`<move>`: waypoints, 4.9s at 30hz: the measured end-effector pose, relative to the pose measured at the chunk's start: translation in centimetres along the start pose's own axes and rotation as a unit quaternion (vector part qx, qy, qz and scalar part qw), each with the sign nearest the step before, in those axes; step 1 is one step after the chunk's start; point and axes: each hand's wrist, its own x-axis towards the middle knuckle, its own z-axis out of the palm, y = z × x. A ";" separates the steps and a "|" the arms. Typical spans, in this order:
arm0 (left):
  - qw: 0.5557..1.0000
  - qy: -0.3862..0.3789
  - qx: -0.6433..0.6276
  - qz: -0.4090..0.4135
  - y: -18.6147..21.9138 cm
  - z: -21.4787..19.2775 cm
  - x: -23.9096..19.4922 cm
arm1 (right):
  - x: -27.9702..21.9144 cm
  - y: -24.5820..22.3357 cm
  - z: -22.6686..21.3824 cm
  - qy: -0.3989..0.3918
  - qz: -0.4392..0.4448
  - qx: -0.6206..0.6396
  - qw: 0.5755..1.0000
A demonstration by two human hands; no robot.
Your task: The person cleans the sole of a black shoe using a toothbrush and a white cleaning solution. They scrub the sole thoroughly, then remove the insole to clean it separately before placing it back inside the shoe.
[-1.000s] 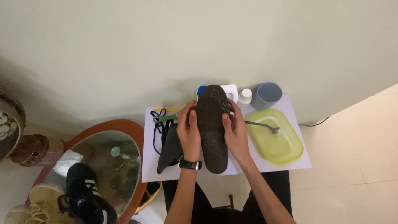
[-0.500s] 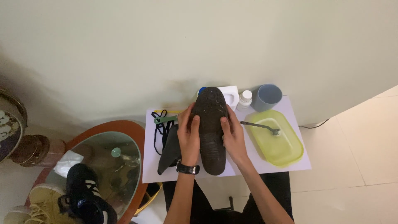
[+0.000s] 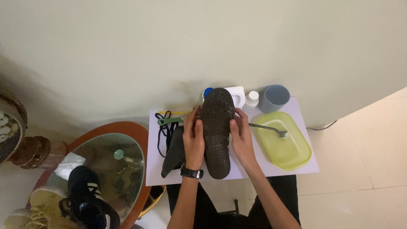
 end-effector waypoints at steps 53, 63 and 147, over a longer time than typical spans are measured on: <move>0.887 -0.197 0.406 0.098 -4.6 13.6 -5.4 | -3.2 8.5 -18.1 0.207 -0.144 -0.428 0.868; 0.928 -0.091 0.329 0.150 -3.1 13.1 -8.1 | -3.8 6.7 -17.3 0.184 -0.048 -0.387 0.902; 0.901 0.058 0.408 0.137 3.9 0.7 -2.7 | 1.1 0.3 0.2 -0.007 -0.108 -0.015 0.994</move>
